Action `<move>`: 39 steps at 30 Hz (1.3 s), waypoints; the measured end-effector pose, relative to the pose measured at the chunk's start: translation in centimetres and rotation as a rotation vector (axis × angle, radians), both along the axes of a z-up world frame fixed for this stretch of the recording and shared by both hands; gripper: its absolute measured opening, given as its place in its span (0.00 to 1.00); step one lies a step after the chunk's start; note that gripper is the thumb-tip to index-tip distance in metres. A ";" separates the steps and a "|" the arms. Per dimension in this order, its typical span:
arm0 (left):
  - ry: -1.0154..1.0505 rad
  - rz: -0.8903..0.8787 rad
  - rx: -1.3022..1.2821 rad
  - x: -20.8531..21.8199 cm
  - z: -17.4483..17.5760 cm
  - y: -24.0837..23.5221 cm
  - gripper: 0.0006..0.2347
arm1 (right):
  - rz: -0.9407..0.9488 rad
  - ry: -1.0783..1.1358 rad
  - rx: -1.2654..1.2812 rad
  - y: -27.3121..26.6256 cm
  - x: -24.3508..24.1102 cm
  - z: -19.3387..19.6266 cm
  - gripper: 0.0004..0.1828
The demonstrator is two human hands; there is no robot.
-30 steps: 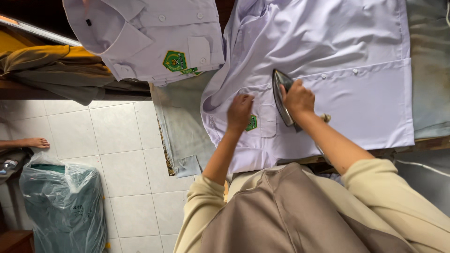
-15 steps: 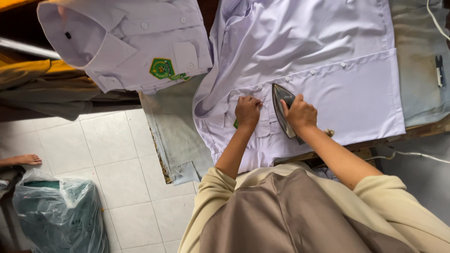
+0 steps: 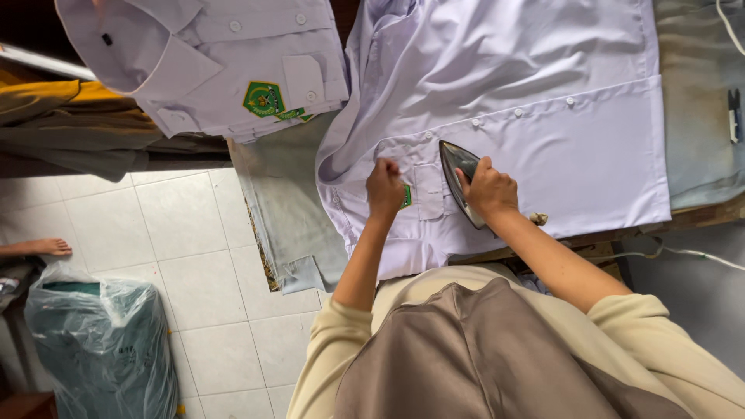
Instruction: The person irons a light purple shirt on a table, smoothing the fabric and moving the iron across the front and sleeves. They also button the shirt's pocket flap and adjust the garment's position on the table.
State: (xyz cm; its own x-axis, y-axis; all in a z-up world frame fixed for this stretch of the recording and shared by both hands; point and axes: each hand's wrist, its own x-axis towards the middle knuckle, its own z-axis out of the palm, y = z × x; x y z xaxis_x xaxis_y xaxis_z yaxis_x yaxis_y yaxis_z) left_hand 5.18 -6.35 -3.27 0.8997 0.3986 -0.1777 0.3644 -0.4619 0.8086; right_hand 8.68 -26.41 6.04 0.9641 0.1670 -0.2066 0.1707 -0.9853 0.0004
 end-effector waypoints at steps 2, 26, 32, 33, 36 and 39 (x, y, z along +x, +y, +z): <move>0.001 0.018 -0.083 -3.3 3.0 1.1 0.03 | 0.002 0.004 0.010 0.3 1.0 -0.5 0.28; 0.243 -0.148 0.106 -21.6 0.9 3.9 0.07 | -0.062 -0.054 0.080 2.0 5.1 -2.3 0.27; -0.340 -0.098 0.183 -3.5 3.1 1.3 0.07 | -0.021 -0.033 0.030 -1.7 -3.4 -0.5 0.29; -0.415 -0.103 0.306 -1.1 1.0 1.1 0.11 | 0.007 -0.047 0.028 -2.2 -4.1 0.1 0.28; -0.390 -0.093 0.430 2.8 -2.7 1.9 0.14 | -0.017 0.018 0.013 -1.7 -3.0 -0.8 0.29; -0.279 -0.101 0.534 3.4 -0.9 2.1 0.12 | -0.053 0.020 0.059 0.2 0.6 -1.2 0.29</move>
State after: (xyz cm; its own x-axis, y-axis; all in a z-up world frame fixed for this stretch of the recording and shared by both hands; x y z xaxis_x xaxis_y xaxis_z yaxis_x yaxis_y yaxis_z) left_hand 8.63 -4.29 -4.18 0.9216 0.2777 0.2712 0.1049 -0.8509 0.5148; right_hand 9.27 -26.25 4.87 0.9677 0.1279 -0.2172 0.1173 -0.9912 -0.0613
